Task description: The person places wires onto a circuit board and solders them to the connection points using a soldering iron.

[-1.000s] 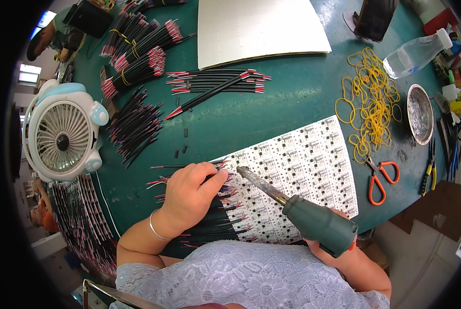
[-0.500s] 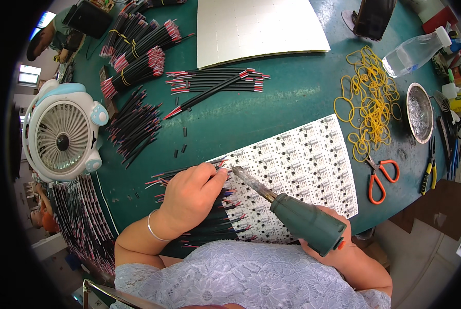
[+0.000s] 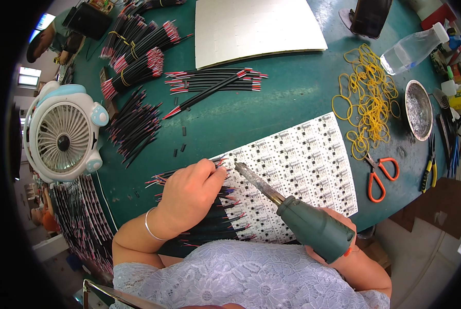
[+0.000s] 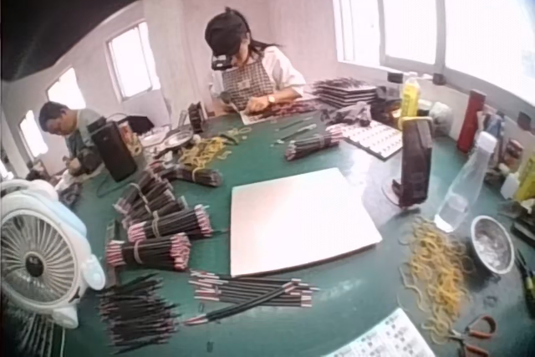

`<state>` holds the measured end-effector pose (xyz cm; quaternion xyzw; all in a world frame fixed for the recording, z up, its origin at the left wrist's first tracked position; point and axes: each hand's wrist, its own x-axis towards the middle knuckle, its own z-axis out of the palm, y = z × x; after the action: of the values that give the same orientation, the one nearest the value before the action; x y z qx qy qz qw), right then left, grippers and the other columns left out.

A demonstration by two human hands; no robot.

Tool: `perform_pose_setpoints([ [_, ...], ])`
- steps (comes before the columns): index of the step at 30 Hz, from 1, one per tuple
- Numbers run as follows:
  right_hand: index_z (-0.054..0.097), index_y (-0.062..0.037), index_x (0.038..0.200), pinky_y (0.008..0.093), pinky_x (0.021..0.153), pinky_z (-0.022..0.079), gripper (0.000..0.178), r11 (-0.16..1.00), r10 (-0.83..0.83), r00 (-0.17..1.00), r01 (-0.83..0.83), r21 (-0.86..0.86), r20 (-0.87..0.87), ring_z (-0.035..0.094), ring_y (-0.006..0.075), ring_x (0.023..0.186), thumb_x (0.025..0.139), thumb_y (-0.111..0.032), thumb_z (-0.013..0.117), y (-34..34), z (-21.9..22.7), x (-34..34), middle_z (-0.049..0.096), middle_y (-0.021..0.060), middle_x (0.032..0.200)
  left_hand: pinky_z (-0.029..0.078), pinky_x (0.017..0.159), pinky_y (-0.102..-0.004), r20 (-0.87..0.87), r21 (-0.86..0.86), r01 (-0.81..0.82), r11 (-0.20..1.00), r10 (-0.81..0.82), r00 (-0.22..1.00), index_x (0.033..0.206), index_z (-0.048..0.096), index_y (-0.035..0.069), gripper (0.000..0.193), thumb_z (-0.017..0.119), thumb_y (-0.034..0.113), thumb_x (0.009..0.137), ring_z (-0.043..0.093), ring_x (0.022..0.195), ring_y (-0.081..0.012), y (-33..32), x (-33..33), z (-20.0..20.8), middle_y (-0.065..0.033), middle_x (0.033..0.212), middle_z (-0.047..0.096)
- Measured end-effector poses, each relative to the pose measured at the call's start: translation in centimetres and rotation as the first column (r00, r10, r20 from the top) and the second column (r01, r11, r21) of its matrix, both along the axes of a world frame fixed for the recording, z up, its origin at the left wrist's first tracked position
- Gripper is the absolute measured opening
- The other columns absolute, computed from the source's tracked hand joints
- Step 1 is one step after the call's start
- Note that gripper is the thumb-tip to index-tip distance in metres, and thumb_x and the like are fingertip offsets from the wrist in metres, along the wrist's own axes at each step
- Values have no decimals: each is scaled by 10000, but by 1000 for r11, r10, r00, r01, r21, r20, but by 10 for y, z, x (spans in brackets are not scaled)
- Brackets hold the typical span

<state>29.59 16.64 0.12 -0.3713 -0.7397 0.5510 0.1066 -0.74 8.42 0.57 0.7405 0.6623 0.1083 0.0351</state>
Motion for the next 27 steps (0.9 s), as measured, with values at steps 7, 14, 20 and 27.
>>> perform_pose_setpoints([
  [7,676,-66,1014,354,818,534,364,984,109,990,-120,132,88,672,279,894,663,-153,723,1,-4,0,687,103,1010,484,563,-324,151,33,-7,999,2,988,957,655,12,219,660,57,744,594,696,-220,-6,-3,-5,-71,836,551],
  [14,670,-66,1037,364,837,529,388,934,206,970,-233,270,125,668,276,913,674,-185,743,6,3,-8,684,101,1011,477,557,-320,127,6,23,1000,-23,992,961,656,15,215,660,61,751,598,708,-213,-6,-4,-3,-66,854,562],
  [20,662,-61,1059,362,838,528,414,910,235,965,-261,323,117,667,276,915,673,-179,751,8,4,-10,684,103,1014,472,552,-322,113,14,36,999,-37,993,963,653,14,219,661,62,749,596,705,-208,-6,-3,-4,-66,867,567],
  [27,673,-63,1026,361,839,522,360,937,201,974,-223,270,107,666,272,903,690,-171,737,6,7,-4,684,94,985,469,549,-323,94,7,36,999,-37,995,965,649,11,230,659,64,741,596,702,-209,-6,-1,-3,-67,870,565],
])
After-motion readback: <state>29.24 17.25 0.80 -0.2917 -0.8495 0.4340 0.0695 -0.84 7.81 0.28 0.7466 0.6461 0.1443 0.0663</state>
